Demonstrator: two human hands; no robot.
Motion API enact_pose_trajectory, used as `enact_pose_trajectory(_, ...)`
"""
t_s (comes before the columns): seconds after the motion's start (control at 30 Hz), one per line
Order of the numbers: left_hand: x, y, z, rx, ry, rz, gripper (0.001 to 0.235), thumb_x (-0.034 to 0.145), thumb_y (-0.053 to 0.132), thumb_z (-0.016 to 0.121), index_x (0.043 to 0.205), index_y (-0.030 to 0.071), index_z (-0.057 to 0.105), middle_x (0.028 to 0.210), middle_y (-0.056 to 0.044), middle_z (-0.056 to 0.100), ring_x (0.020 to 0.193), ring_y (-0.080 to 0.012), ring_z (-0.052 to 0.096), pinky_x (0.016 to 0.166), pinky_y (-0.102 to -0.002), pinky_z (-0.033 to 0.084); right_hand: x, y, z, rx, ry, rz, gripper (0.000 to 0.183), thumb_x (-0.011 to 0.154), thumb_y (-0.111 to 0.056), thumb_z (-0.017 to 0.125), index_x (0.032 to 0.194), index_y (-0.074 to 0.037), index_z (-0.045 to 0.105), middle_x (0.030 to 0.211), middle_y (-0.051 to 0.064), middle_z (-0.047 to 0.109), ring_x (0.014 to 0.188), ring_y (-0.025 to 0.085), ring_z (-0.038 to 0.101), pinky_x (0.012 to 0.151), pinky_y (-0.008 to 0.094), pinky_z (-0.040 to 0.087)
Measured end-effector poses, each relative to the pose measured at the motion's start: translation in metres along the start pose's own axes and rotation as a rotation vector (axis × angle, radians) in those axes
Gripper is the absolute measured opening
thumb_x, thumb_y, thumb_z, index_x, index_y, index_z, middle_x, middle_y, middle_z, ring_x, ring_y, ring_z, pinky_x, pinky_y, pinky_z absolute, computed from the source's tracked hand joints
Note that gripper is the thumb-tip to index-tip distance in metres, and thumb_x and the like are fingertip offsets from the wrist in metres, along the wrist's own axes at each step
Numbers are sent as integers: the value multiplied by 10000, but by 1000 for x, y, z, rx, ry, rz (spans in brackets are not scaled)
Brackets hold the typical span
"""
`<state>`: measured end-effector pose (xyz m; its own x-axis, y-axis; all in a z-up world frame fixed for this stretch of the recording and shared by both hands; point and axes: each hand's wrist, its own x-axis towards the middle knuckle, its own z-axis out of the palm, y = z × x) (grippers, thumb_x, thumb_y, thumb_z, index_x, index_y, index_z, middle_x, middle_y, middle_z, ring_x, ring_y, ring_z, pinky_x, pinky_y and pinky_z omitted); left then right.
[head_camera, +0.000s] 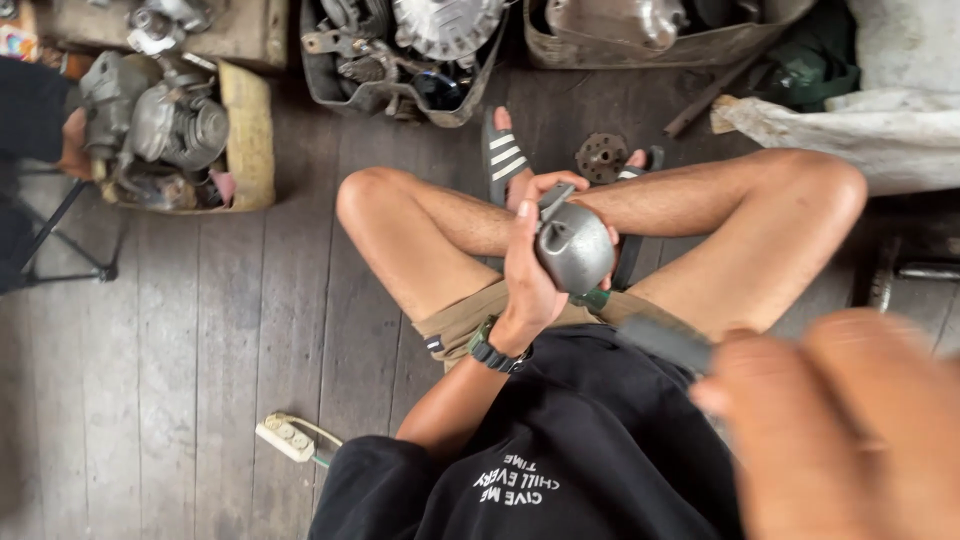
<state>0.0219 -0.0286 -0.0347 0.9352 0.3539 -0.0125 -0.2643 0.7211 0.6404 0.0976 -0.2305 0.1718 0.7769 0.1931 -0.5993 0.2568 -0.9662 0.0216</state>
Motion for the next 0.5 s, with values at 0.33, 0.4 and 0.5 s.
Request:
enact_pose_trajectory(0.33, -4, 23, 10, -61, 41, -140, 487, 1114, 469, 292, 1328, 53, 428, 878, -193, 664, 565, -239, 603, 442, -324, 483, -9, 43, 70, 200, -15, -101, 388, 799, -494, 638, 899, -122, 686, 516, 67, 655, 409, 227, 615, 525, 322, 533)
enact_pose_trajectory(0.4, -3, 23, 13, -33, 38, -103, 464, 1118, 452, 278, 1311, 63, 443, 914, -180, 675, 669, -231, 635, 459, -327, 492, -72, -57, 2, 193, 734, -414, 143, 851, -34, 831, 897, -6, 699, 833, 160, 457, 585, 281, 354, 562, 431, 325)
enact_pose_trajectory(0.5, -2, 23, 16, -35, 26, -110, 482, 1107, 461, 274, 1318, 53, 418, 875, -195, 646, 566, -247, 577, 442, -333, 485, -109, -158, -79, 206, 625, -349, 149, 840, -76, 815, 910, -15, 698, 793, 148, 495, 556, 271, 398, 549, 414, 359)
